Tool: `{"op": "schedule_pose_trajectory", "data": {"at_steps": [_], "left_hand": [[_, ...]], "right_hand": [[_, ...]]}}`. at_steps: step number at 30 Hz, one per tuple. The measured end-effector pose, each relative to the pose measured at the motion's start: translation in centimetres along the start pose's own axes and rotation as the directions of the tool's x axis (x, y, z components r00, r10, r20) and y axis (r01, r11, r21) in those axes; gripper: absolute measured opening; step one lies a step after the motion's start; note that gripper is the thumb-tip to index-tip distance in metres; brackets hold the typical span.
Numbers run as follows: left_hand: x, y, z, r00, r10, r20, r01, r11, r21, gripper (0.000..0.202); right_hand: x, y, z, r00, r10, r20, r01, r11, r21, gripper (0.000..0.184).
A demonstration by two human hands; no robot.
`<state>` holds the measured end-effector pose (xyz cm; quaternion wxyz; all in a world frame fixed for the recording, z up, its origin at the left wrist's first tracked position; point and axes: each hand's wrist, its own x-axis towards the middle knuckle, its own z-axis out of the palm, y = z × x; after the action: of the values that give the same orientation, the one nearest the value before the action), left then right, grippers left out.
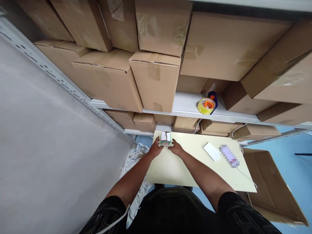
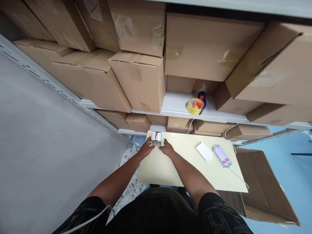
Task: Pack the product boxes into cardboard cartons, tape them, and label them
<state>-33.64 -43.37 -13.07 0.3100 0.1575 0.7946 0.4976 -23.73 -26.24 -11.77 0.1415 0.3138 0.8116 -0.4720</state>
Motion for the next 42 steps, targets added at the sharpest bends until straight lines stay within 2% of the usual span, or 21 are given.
{"op": "schedule_pose_trajectory", "data": {"at_steps": [2, 4, 8, 11, 14, 17, 21, 26, 30, 33, 35, 36, 38, 39, 42], "left_hand": [[-1.3, -0.3, -0.4, 0.994, -0.102, -0.045, 0.103, 0.995, 0.012, 0.083], [-3.3, -0.7, -0.8, 0.989, -0.141, -0.054, 0.143, 0.989, 0.03, 0.07], [-7.8, -1.7, -1.1, 0.993, -0.104, 0.047, 0.098, 0.99, 0.105, 0.039], [-10.5, -1.7, -0.1, 0.988, -0.074, 0.136, 0.047, 0.98, 0.192, 0.025], [-12.2, -0.6, 1.9, 0.979, -0.018, 0.201, -0.033, 0.968, 0.249, 0.021], [-13.2, 1.0, 4.4, 0.976, 0.021, 0.215, -0.076, 0.965, 0.252, 0.02], [-14.4, 2.9, 7.8, 0.988, 0.029, 0.151, -0.064, 0.971, 0.231, 0.023], [-16.6, 3.8, 12.5, 0.999, -0.025, 0.032, 0.019, 0.983, 0.185, 0.029], [-18.8, 4.4, 16.6, 0.998, -0.059, -0.015, 0.06, 0.986, 0.153, 0.033], [-20.5, 5.2, 18.7, 0.997, -0.066, -0.031, 0.07, 0.985, 0.159, 0.031], [-21.6, 5.6, 19.3, 0.998, -0.052, -0.035, 0.057, 0.982, 0.178, 0.028], [-22.2, 5.8, 19.4, 0.998, -0.041, -0.038, 0.048, 0.981, 0.188, 0.026], [-23.1, 5.9, 19.2, 0.998, -0.021, -0.059, 0.033, 0.978, 0.204, 0.023], [-23.6, 5.9, 19.0, 0.997, -0.014, -0.075, 0.029, 0.978, 0.207, 0.022], [-25.2, 5.3, 18.4, 0.99, -0.009, -0.138, 0.035, 0.982, 0.186, 0.021]], "right_hand": [[-1.7, 1.1, -0.5, 0.998, 0.069, 0.015, -0.07, 0.993, 0.091, 0.089], [-3.9, 3.2, -1.2, 0.994, 0.11, 0.004, -0.108, 0.975, 0.195, 0.086], [-9.4, 8.6, -2.7, 0.97, 0.242, -0.03, -0.206, 0.88, 0.428, 0.079], [-13.5, 12.4, -4.0, 0.926, 0.375, -0.05, -0.289, 0.785, 0.548, 0.073], [-16.6, 15.1, -5.3, 0.897, 0.436, -0.072, -0.315, 0.745, 0.589, 0.067], [-18.2, 17.3, -6.5, 0.901, 0.427, -0.075, -0.303, 0.745, 0.594, 0.061], [-18.6, 19.6, -8.5, 0.928, 0.37, -0.044, -0.279, 0.769, 0.575, 0.056], [-19.3, 22.3, -12.3, 0.966, 0.257, 0.017, -0.227, 0.82, 0.525, 0.051], [-20.5, 25.3, -14.7, 0.973, 0.222, 0.069, -0.227, 0.845, 0.484, 0.048], [-21.3, 26.6, -15.9, 0.976, 0.207, 0.065, -0.214, 0.874, 0.435, 0.046], [-21.1, 25.7, -17.4, 0.992, 0.123, -0.03, -0.106, 0.936, 0.335, 0.037], [-20.7, 24.4, -18.5, 0.993, 0.046, -0.106, -0.017, 0.966, 0.259, 0.032], [-19.1, 19.9, -21.5, 0.953, -0.158, -0.257, 0.192, 0.975, 0.114, 0.029], [-17.9, 16.7, -23.3, 0.912, -0.231, -0.339, 0.265, 0.963, 0.055, 0.031], [-13.3, 5.9, -28.9, 0.687, -0.44, -0.578, 0.482, 0.871, -0.089, 0.036]]}}
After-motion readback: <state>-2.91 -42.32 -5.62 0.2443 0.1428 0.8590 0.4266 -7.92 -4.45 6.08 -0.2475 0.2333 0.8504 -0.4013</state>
